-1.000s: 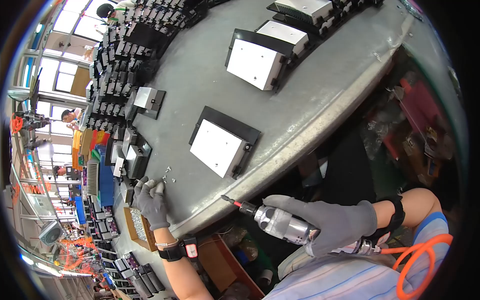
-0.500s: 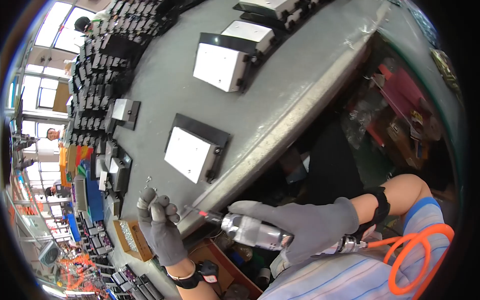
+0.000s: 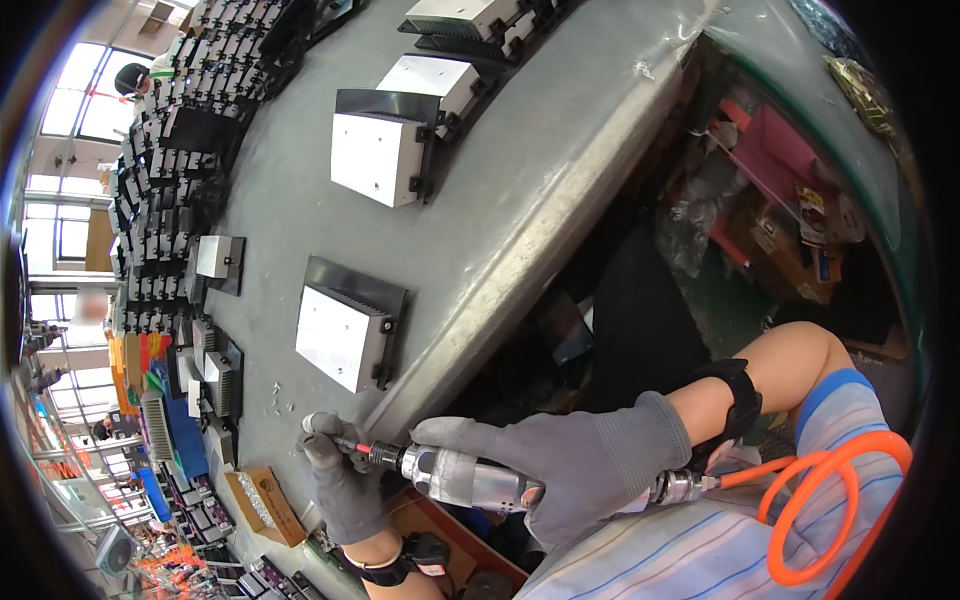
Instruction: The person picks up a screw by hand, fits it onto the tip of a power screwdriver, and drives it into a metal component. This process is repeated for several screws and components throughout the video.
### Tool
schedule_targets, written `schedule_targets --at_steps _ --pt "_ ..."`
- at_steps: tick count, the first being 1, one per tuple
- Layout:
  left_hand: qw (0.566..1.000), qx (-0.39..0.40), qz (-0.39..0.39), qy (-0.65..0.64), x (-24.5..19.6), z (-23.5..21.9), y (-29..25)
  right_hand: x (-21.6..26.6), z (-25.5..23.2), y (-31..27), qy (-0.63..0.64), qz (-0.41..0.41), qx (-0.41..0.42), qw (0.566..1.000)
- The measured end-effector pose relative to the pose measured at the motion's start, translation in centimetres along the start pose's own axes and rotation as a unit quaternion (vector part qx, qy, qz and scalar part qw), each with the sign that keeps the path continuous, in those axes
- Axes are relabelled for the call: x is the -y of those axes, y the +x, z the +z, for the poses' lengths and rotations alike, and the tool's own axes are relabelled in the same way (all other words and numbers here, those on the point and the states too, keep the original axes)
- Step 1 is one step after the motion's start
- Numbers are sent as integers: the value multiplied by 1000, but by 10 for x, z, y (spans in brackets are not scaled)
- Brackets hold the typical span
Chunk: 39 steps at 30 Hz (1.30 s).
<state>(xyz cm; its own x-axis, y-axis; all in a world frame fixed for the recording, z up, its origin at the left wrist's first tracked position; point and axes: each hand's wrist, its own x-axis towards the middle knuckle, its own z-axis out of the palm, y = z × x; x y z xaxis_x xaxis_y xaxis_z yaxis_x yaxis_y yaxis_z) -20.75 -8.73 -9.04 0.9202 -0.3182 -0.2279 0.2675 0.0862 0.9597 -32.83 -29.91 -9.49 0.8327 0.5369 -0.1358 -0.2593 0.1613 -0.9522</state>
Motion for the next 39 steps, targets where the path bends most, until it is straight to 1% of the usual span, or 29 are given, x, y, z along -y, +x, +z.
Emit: schedule_targets --at_steps 2,3,5,6,7,8,9,10,11,12,13,14,15,16,17,18,19,20,21,22,24,25,27,28,29,31,34,36,39 --pt "998 -34 26 46 -4 4 0 8 -3 0 0 83 20 996" --pt "998 -30 24 44 -5 2 2 8 -4 -1 0 85 15 996" --pt "982 24 71 173 -11 -7 6 3 -3 -1 -21 58 17 998" --pt "983 33 47 174 -16 -4 8 -5 -3 0 -21 59 16 998" --pt "983 34 48 173 -20 -8 11 -16 -4 2 32 -9 31 999" --pt "981 88 13 174 -23 -14 14 -23 -4 2 85 -78 45 992" --pt "974 141 -23 174 -25 -17 17 -23 -3 1 84 -78 43 992" --pt "974 145 -23 174 -25 -15 17 -24 -1 0 209 -55 68 974" --pt "976 138 -53 160 -26 -12 16 -24 0 -1 331 -31 93 939" --pt "977 130 -83 145 -28 -10 14 -21 0 -4 331 -31 92 938" --pt "977 130 -82 145 -29 -3 11 -15 -2 -8 234 -27 66 970" --pt "979 114 -59 160 -29 7 8 -11 -3 -12 134 -22 40 990" --pt "979 99 -37 175 -31 14 7 -9 -5 -16 134 -22 40 990" --pt "979 98 -37 175 -36 15 9 -9 -8 -20 108 -16 11 994" --pt "954 72 35 290 -44 12 13 -11 -9 -24 83 -8 -17 996" --pt "910 45 107 399 -53 9 18 -24 -10 -26 121 -25 -26 992" --pt "836 74 167 517 -64 6 24 -24 -10 -27 112 -32 -55 992" --pt "707 115 307 627 -71 10 38 -27 -11 -28 118 -25 -57 991" --pt "542 150 433 705 -75 19 51 -30 -12 -27 122 -19 -59 991" --pt "542 148 434 704 -75 26 58 -28 -13 -27 121 -19 -59 991" --pt "517 251 375 727 -71 34 70 -22 -14 -24 86 -9 -68 994" --pt "517 253 374 727 -69 36 74 -23 -15 -23 87 -9 -68 994" --pt "636 290 249 671 -64 37 81 -26 -16 -21 78 -22 -70 994" --pt "656 291 248 651 -63 36 83 -25 -16 -21 79 -24 -70 994" --pt "655 291 249 652 -62 37 83 -24 -16 -21 77 -14 -73 994" --pt "671 283 250 638 -61 37 82 -26 -15 -21 74 -5 -74 994" --pt "673 281 243 640 -61 40 81 -30 -14 -20 58 -26 -86 994" --pt "668 280 250 642 -60 40 81 -25 -15 -20 113 -21 -71 991" --pt "655 270 279 648 -58 41 79 -31 -10 -19 144 -40 -78 986"
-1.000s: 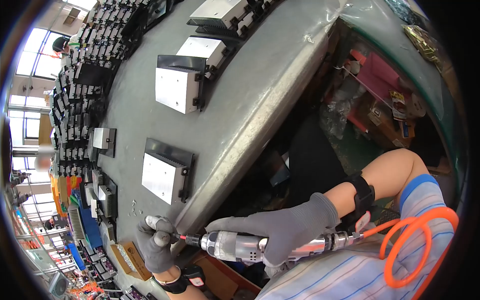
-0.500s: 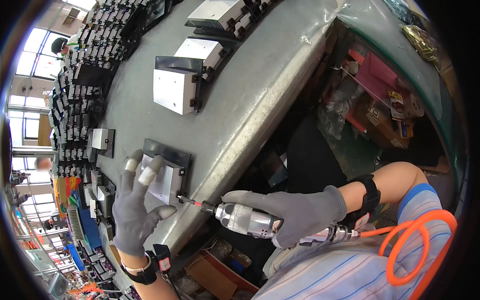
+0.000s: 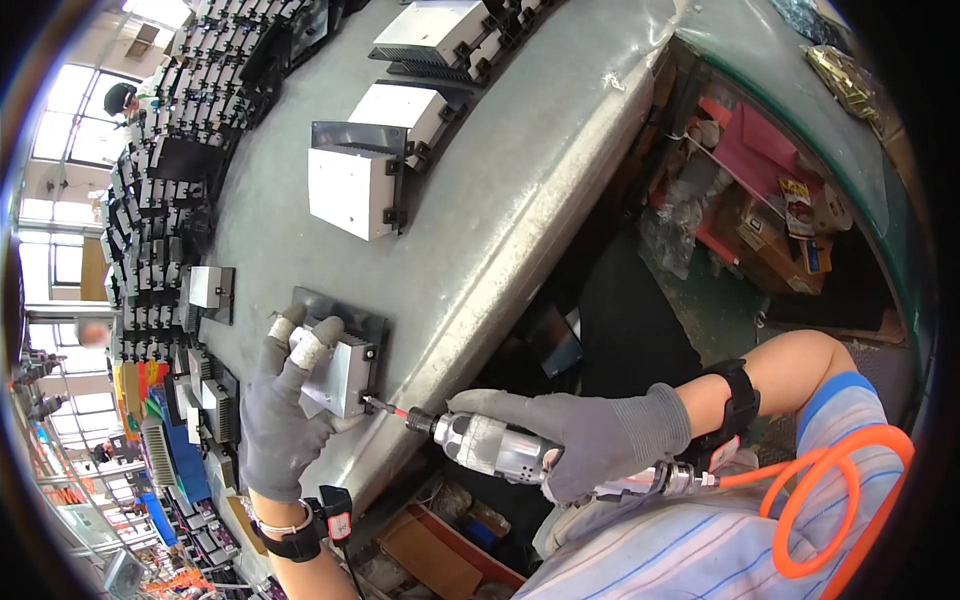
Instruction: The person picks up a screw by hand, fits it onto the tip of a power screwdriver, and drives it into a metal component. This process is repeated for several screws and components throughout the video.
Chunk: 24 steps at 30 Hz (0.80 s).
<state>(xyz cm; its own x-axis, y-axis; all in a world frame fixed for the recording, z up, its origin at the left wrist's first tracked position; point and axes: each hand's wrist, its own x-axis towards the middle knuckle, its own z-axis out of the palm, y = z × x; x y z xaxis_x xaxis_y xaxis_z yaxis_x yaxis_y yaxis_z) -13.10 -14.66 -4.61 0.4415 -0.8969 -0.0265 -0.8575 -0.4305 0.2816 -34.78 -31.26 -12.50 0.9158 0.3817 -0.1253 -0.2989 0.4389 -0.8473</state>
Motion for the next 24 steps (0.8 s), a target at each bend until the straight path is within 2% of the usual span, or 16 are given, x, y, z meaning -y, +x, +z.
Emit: schedule_targets --at_steps 1,3,4,6,13,16,17,18,19,20,22,23,24 --pt "1000 -15 9 15 0 1 1 0 3 2 -3 -2 0 1000" --pt "999 -28 19 28 4 5 0 1 8 6 156 -8 -10 988" --pt "998 -37 27 39 5 6 -1 1 7 5 156 -10 -10 988" --pt "998 -35 26 44 4 5 -1 2 3 5 92 48 16 994" --pt "997 -36 25 61 1 6 -3 6 2 5 123 63 18 990" --pt "995 -42 36 83 9 7 -7 17 3 -4 32 75 15 997" --pt "994 -49 25 90 9 5 -11 15 1 -10 -8 41 -2 999" --pt "993 -53 -63 84 7 3 -16 13 -1 -15 -49 6 -13 999" --pt "983 -60 -154 78 4 2 -20 16 -2 -19 -22 13 -23 999" --pt "959 -120 -230 114 -1 10 -22 26 1 -24 11 54 -44 998" --pt "891 -198 -376 161 -21 18 -13 31 1 -21 1 67 -41 997" --pt "881 -221 -371 193 -19 22 -11 31 2 -16 -4 65 -28 997" --pt "874 -208 -383 215 -22 22 -7 30 3 -13 1 55 -17 998"
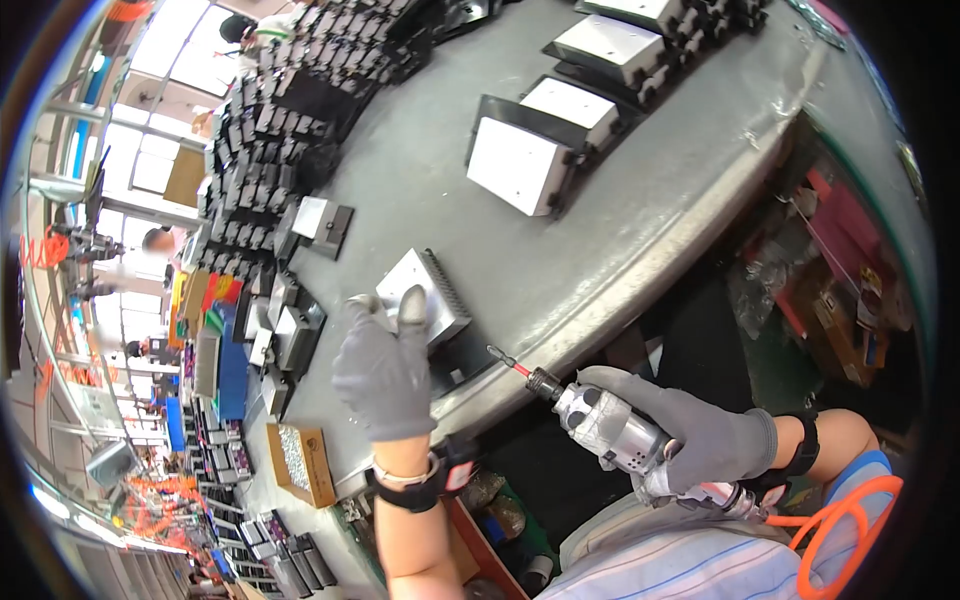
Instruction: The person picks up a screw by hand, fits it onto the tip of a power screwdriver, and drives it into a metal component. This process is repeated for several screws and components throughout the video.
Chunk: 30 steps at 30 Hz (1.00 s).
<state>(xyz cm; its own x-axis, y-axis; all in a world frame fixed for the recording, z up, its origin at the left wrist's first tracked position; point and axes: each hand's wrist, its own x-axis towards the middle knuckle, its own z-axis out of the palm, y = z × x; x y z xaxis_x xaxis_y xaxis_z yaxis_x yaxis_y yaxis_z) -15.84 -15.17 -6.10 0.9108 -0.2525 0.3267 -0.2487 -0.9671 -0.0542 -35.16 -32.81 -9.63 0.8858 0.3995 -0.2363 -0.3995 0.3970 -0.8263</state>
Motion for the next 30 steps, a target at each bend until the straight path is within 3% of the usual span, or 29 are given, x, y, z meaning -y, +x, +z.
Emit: schedule_targets --at_steps 3,4,5,7,10,11,13,17,20,27,29,30 --pt "998 -51 6 -38 23 18 -2 -2 4 4 5 -8 20 1000" --pt "982 -86 -13 -169 43 24 -3 24 18 14 13 -6 24 1000" --pt "947 -116 -32 -297 63 27 -5 7 9 4 2 -3 19 1000" --pt "923 -89 -104 -361 99 21 -6 1 4 2 -6 12 15 1000" --pt "920 -93 -146 -351 166 42 3 -2 3 7 -14 31 21 999" --pt "922 -43 -162 -349 180 48 7 -4 4 9 -14 38 31 999" --pt "906 43 -152 -392 180 52 9 -6 6 13 -50 23 36 998" --pt "921 37 -114 -371 196 73 12 -17 9 18 -99 3 46 994" --pt "959 24 -80 -271 189 70 10 -10 15 19 -108 26 46 993" --pt "985 23 -38 -169 184 59 1 -13 13 14 -98 44 73 992" --pt "926 -25 -87 -366 187 53 -1 -18 13 13 -111 13 71 991" --pt "927 -20 -82 -365 165 38 -4 -16 14 12 -106 11 66 992"
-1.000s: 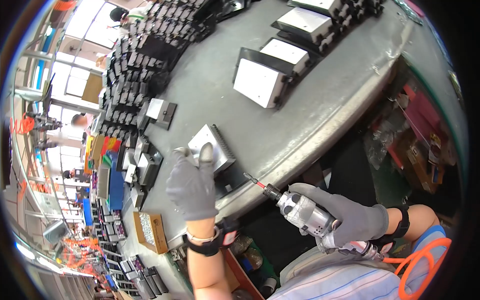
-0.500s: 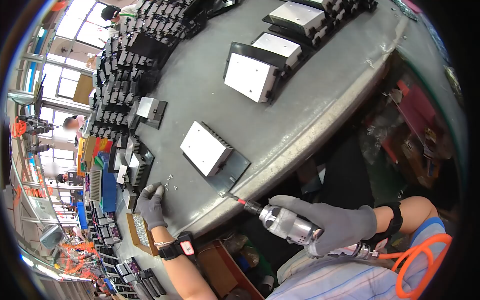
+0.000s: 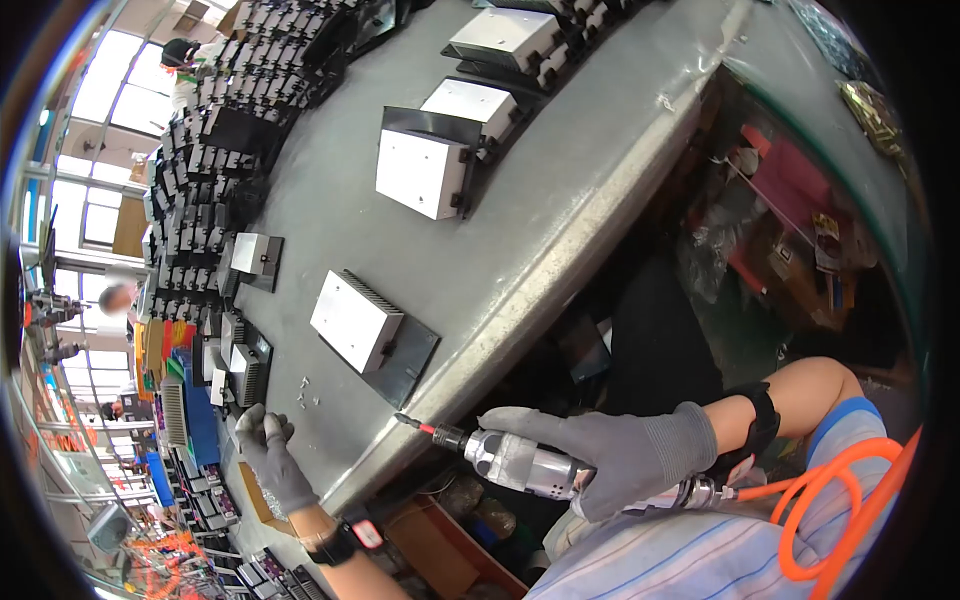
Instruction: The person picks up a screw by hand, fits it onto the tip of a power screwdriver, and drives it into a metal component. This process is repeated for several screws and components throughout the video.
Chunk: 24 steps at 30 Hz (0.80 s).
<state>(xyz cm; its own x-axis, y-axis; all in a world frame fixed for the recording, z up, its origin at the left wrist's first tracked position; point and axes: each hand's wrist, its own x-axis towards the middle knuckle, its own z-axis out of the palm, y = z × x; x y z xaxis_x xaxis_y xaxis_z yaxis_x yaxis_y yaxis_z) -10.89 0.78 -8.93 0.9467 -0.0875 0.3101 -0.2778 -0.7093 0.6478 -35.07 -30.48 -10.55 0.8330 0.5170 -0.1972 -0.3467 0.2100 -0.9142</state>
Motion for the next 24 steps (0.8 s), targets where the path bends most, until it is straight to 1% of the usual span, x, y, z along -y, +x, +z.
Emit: schedule_targets --at_steps 1,2,3,5,6,8,9,10,12,15,17,19,21,23,24 --pt "988 16 -46 -148 -31 6 -19 5 1 -1 -16 -8 -2 1000" --pt "951 30 -94 -293 -59 14 -36 10 1 -1 -35 -15 -3 999" --pt "921 78 -112 -365 -72 19 -48 23 2 3 -31 -14 -5 999" --pt "850 159 -139 -483 -85 28 -64 19 2 3 -31 10 15 999" --pt "849 163 -141 -482 -92 32 -70 18 3 4 -28 11 12 999" --pt "831 146 -184 -504 -108 40 -77 14 3 6 2 -17 26 1000" --pt "823 151 -182 -517 -104 45 -78 15 4 6 5 -18 24 1000" --pt "823 154 -182 -515 -100 46 -79 16 4 6 5 -23 24 999" --pt "773 224 -196 -561 -96 45 -80 14 5 8 8 -31 24 999" --pt "774 226 -203 -555 -92 49 -80 16 4 11 -17 -46 13 999" --pt "775 225 -204 -555 -92 50 -81 28 -1 10 -5 54 64 996" --pt "792 216 -206 -533 -96 49 -83 27 -1 11 -16 50 57 997" --pt "800 207 -213 -522 -98 49 -82 23 1 12 -28 46 50 997" --pt "807 198 -219 -511 -102 47 -81 16 2 12 -53 4 26 998" --pt "833 208 -190 -477 -104 44 -80 16 1 12 -54 5 26 998"
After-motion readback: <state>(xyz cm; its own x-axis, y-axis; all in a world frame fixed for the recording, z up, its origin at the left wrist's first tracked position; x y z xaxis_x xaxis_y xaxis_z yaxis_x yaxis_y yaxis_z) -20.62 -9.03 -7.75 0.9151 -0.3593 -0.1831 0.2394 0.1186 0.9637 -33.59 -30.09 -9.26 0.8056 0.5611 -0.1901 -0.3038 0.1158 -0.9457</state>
